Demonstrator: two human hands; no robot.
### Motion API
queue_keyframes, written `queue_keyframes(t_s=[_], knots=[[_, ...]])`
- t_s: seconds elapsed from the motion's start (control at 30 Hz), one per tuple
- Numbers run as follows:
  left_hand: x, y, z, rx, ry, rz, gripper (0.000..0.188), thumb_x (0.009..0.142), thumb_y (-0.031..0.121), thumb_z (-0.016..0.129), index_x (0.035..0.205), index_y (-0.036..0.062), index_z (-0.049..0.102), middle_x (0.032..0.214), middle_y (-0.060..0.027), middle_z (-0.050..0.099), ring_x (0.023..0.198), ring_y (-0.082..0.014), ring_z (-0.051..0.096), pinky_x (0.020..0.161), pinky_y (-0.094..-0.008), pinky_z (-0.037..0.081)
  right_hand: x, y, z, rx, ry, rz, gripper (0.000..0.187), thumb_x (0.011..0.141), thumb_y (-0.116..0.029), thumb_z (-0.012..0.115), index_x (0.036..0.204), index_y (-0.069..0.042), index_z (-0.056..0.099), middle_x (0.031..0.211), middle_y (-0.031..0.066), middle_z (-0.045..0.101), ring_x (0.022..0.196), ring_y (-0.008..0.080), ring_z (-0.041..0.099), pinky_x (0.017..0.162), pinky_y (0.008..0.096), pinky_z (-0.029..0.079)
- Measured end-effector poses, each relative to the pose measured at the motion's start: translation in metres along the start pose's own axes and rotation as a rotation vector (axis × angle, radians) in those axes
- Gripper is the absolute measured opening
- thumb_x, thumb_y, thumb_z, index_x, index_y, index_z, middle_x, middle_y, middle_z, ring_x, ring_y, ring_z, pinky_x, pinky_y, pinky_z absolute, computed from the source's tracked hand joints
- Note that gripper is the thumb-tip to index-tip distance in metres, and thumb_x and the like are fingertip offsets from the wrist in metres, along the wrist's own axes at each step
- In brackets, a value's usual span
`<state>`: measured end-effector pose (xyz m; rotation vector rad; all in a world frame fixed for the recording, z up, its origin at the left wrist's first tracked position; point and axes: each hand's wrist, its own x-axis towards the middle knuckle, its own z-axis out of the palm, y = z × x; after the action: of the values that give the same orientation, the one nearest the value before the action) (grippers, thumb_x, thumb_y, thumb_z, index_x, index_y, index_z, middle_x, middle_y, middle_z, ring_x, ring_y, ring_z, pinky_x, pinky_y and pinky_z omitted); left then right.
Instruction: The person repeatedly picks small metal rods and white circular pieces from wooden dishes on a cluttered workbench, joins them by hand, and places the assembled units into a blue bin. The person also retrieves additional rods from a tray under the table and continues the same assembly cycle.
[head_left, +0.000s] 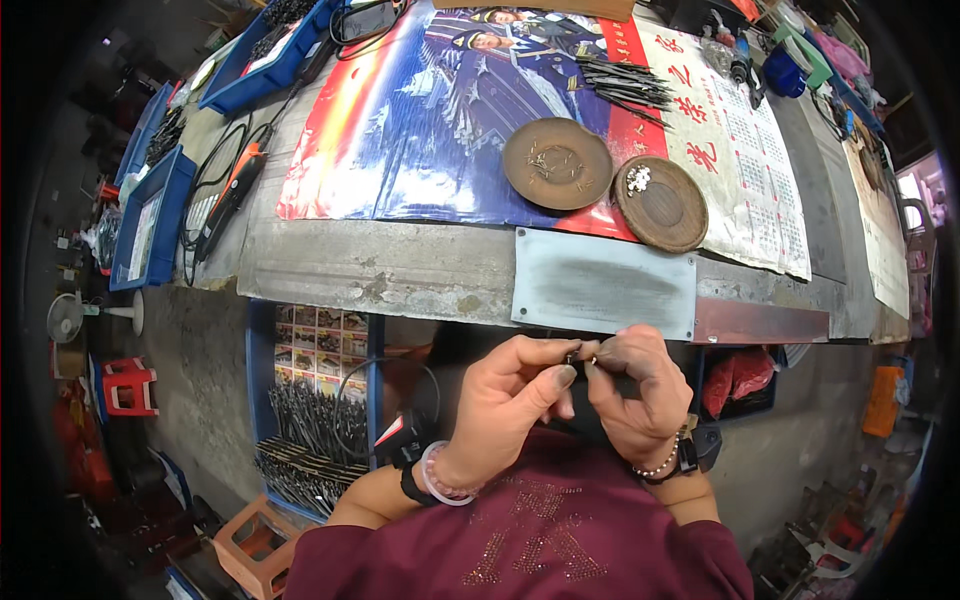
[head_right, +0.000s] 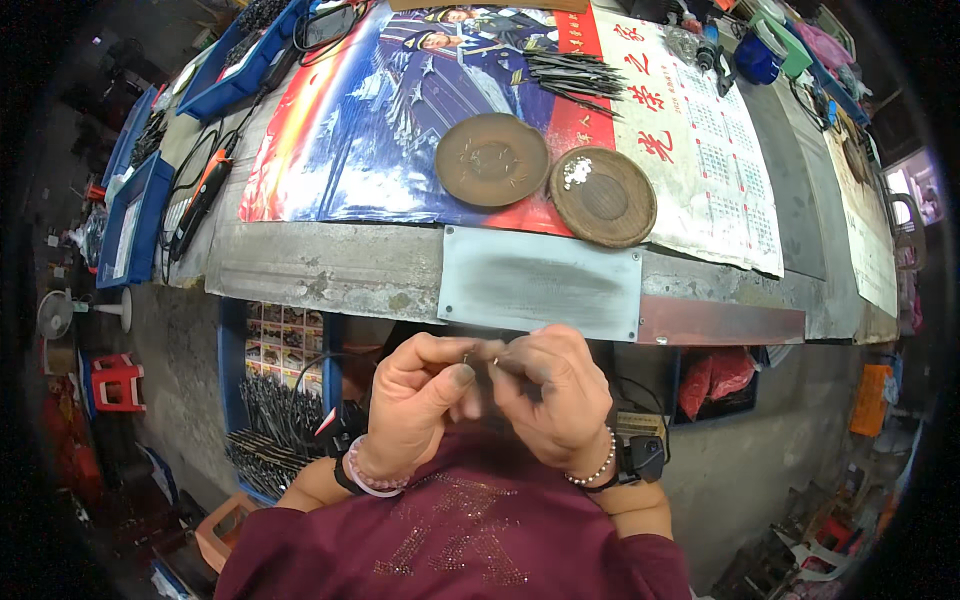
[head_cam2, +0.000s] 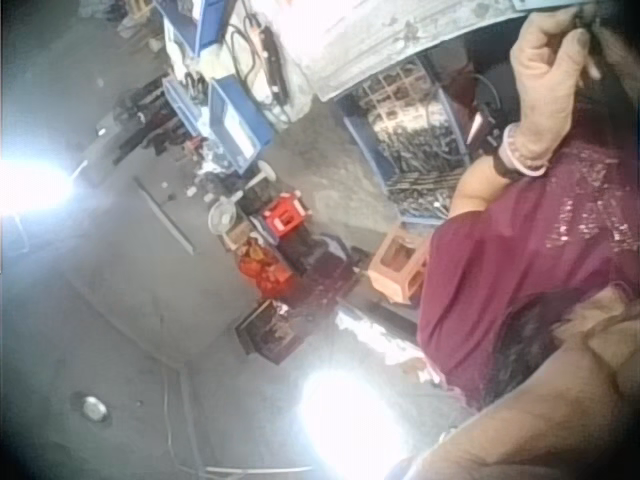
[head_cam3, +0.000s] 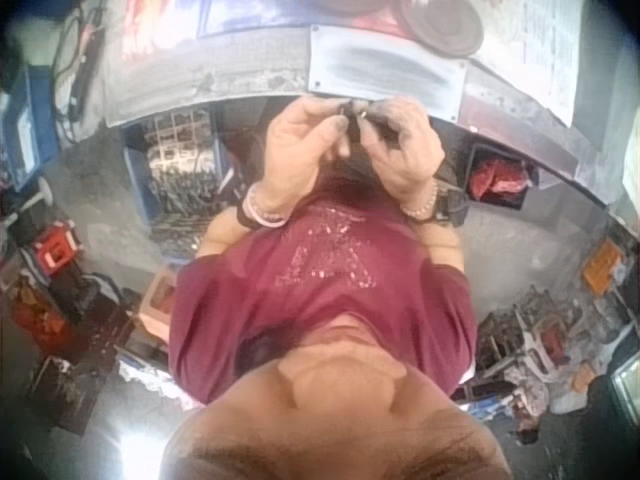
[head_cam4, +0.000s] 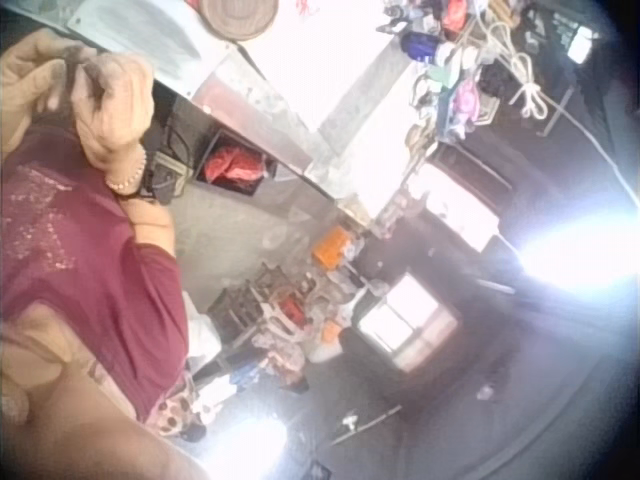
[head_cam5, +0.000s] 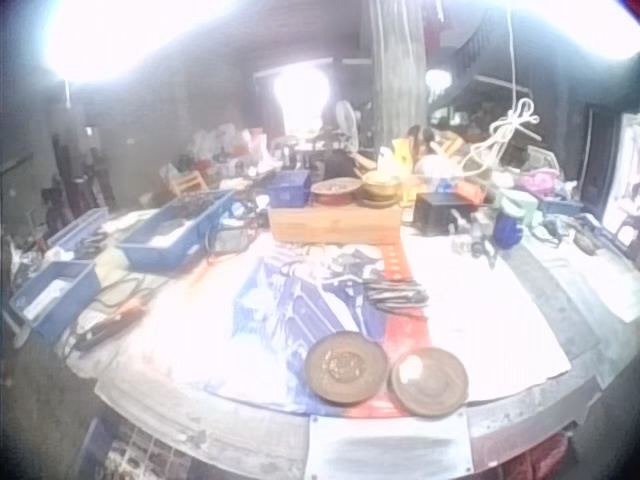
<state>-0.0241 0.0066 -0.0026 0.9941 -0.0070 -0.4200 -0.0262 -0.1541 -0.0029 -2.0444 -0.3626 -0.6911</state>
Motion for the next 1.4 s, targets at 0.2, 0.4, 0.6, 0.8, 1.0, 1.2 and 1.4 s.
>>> queue_keyframes(t_s=[0.2, 0.4, 0.6, 0.8, 1.0, 1.2, 1.4], knots=[[0.001, -0.012, 0.001, 0.007, -0.039, 0.133, 0.021, 0.094, 0.003, 0.058, 0.115, 0.0, 0.06, 0.116, -0.0085, 0.055, 0.096, -0.0097, 0.055, 0.075, -0.0212, 0.048, -0.001, -0.007, 0.003, 0.086, -0.002, 0.02, 0.029, 0.068, 0.006, 0.076, 0.091, -0.004, 0.062, 0.081, 0.0065, 0.066, 0.071, 0.0248, 0.064, 0.068, 0.034, 0.053], [0.0, -0.017, -0.001, 0.081, -0.11, 0.242, 0.028, 0.096, -0.004, 0.051, 0.123, -0.0016, 0.056, 0.11, -0.0053, 0.05, 0.09, -0.0089, 0.051, 0.078, -0.0219, 0.044, -0.001, -0.005, 0.008, 0.076, 0.035, -0.004, 0.027, 0.07, 0.007, 0.076, 0.09, -0.003, 0.062, 0.082, 0.0077, 0.066, 0.072, 0.0264, 0.065, 0.068, 0.0336, 0.054], [-0.001, -0.017, -0.001, 0.147, -0.18, 0.298, 0.029, 0.092, -0.007, 0.054, 0.12, 0.0004, 0.057, 0.106, -0.0056, 0.049, 0.093, -0.0093, 0.05, 0.078, -0.0211, 0.043, -0.012, -0.009, 0.011, 0.361, 0.096, 0.184, 0.02, 0.076, 0.008, 0.072, 0.089, 0.001, 0.06, 0.083, 0.0141, 0.066, 0.077, 0.0258, 0.065, 0.068, 0.0334, 0.053], [-0.008, -0.009, 0.001, 0.161, -0.206, 0.285, 0.027, 0.089, -0.008, 0.059, 0.114, 0.0018, 0.061, 0.103, -0.0068, 0.051, 0.09, -0.0116, 0.051, 0.075, -0.0222, 0.044, -0.017, -0.01, 0.005, 0.884, 0.033, 0.44, 0.015, 0.081, 0.005, 0.07, 0.088, 0.003, 0.057, 0.09, 0.0175, 0.067, 0.085, 0.0259, 0.065, 0.074, 0.034, 0.052], [-0.009, -0.004, 0.001, 0.533, -0.126, 0.455, 0.029, 0.088, -0.008, 0.06, 0.114, 0.0038, 0.063, 0.101, -0.0082, 0.052, 0.087, -0.0142, 0.051, 0.073, -0.0228, 0.044, -0.014, -0.012, 0.008, 0.476, 0.046, 0.141, 0.013, 0.082, 0.004, 0.069, 0.087, 0.003, 0.057, 0.086, 0.0168, 0.068, 0.075, 0.0259, 0.066, 0.078, 0.0428, 0.052], [-0.009, -0.004, -0.003, 0.52, -0.12, 0.442, 0.03, 0.087, -0.008, 0.059, 0.115, 0.0024, 0.062, 0.101, -0.0084, 0.051, 0.088, -0.0144, 0.051, 0.075, -0.023, 0.044, -0.016, -0.008, 0.02, 0.423, 0.089, 0.118, 0.019, 0.088, -0.012, 0.069, 0.085, 0.001, 0.056, 0.081, 0.0131, 0.067, 0.071, 0.023, 0.065, 0.082, 0.0441, 0.051], [-0.01, -0.008, -0.001, 0.487, -0.081, 0.468, 0.031, 0.085, -0.009, 0.059, 0.114, 0.0008, 0.063, 0.099, -0.0086, 0.052, 0.089, -0.0155, 0.052, 0.076, -0.023, 0.043, -0.013, -0.007, 0.023, 0.303, 0.079, 0.062, 0.027, 0.093, -0.021, 0.064, 0.078, -0.001, 0.053, 0.075, 0.0116, 0.064, 0.065, 0.0218, 0.061, 0.08, 0.0424, 0.051]])
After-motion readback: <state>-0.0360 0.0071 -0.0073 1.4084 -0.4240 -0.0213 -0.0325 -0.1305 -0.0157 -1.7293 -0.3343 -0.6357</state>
